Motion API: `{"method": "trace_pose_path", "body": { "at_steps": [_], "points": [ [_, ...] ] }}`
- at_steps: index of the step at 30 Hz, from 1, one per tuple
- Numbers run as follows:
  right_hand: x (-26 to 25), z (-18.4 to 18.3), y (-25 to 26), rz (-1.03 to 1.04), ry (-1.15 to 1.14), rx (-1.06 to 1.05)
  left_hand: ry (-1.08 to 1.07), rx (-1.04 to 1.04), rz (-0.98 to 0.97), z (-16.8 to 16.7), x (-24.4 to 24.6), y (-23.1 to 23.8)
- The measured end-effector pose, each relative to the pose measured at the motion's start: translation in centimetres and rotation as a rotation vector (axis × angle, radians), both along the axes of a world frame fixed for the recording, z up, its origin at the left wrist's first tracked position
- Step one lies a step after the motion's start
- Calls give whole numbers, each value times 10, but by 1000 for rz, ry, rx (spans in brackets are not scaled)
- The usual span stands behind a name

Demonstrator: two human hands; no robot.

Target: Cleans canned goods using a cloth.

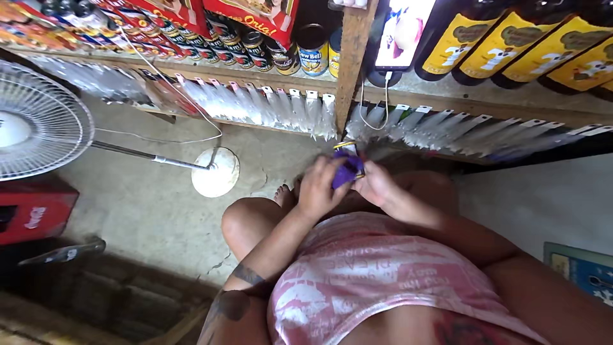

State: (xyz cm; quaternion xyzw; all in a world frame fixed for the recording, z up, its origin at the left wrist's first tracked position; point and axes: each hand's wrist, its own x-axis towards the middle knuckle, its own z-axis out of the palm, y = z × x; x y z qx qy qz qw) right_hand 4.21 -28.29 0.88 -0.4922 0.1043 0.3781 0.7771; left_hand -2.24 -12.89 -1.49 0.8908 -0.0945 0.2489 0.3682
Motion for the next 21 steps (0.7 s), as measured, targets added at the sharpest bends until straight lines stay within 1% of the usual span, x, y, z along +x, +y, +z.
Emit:
{"method": "trace_pose_path", "body": {
  "at_steps": [3, 5, 7, 9, 11, 15, 17, 21],
  "points": [
    [3, -6, 0, -74, -10, 8, -74, 89, -48, -4, -4, -8],
    [2, -8, 0, -55, -14, 8, -66, 74, -37, -6, 0, -2],
    [-3, -8, 0, 0, -4, 15, -11, 27, 0, -5, 4, 9],
    [-9, -7, 2, 19, 47, 50, 36, -10, 48, -3, 6, 16],
    [-13, -7, 2, 8, 90, 95, 24, -7, 68, -4, 3, 14],
    [-13, -13, 0, -56, 38, 124, -74, 116, -46, -4, -12, -3],
    [-12, -14, -1, -84, 39, 122, -108, 157, -67, -3, -13, -6],
    [-14, -11, 0, -61, 110, 111, -55, 80, 19, -10, -4, 6]
  ]
}}
